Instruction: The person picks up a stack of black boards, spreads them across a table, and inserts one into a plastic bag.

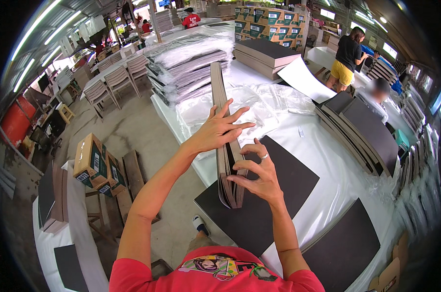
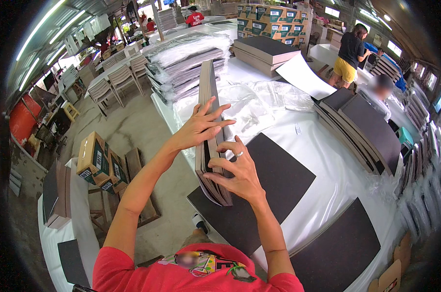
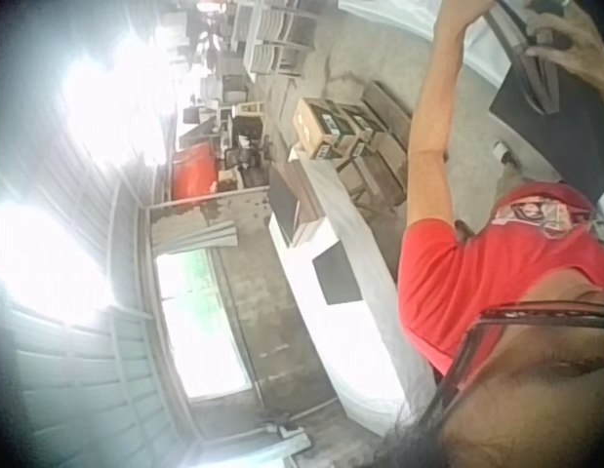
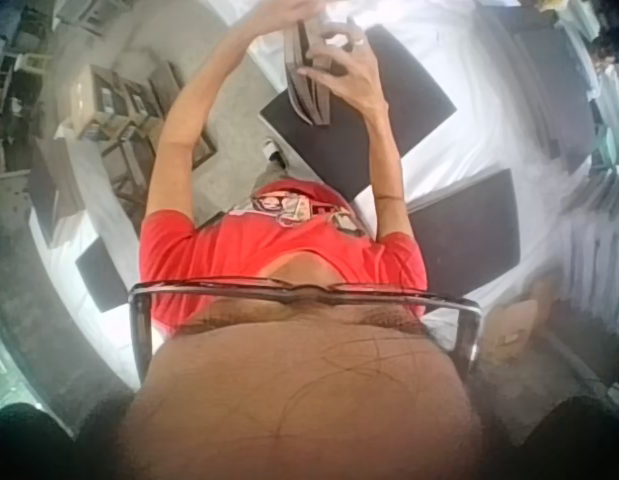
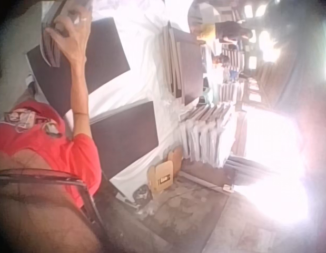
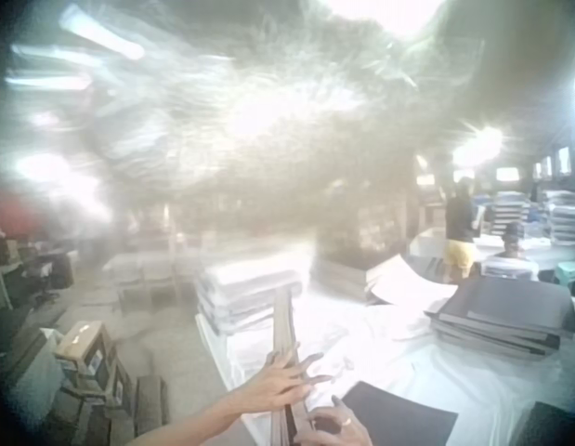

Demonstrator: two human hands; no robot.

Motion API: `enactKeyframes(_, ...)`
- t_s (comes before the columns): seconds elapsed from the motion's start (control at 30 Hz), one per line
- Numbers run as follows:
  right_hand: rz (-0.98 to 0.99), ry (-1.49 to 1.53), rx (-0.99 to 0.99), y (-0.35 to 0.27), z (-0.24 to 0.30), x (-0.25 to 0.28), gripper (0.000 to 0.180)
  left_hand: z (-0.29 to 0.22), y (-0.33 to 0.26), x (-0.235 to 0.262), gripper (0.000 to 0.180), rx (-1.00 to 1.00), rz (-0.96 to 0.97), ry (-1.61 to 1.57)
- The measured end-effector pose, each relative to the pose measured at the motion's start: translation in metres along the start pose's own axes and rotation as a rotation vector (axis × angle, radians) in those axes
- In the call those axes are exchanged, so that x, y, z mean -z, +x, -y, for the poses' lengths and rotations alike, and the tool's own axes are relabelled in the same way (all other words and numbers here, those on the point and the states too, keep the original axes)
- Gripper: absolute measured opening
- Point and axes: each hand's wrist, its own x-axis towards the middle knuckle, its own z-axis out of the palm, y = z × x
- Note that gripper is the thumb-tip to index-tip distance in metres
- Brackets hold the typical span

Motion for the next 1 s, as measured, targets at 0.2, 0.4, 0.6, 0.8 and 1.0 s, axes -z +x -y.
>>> enactKeyframes(0.2,0.009,-0.010,-0.010,0.0000,-0.0005,0.0024,0.033,-0.0019,0.0017,0.0009,0.039,0.007,0.006,-0.033)
enactKeyframes(0.4,0.002,-0.002,0.004,-0.0027,-0.0014,0.0013,0.034,-0.0016,0.0014,0.0006,0.039,0.013,0.018,-0.036)
enactKeyframes(0.6,0.049,-0.031,0.038,-0.0024,-0.0018,0.0038,0.035,0.0020,0.0018,-0.0027,0.034,-0.025,-0.039,-0.007)
enactKeyframes(0.8,0.052,0.009,0.002,0.0039,0.0035,0.0043,0.037,-0.0010,0.0036,0.0000,0.040,-0.006,0.013,-0.032)
enactKeyframes(1.0,0.025,-0.011,-0.014,0.0025,0.0006,-0.0002,0.032,0.0006,0.0029,-0.0011,0.039,-0.018,0.004,-0.015)
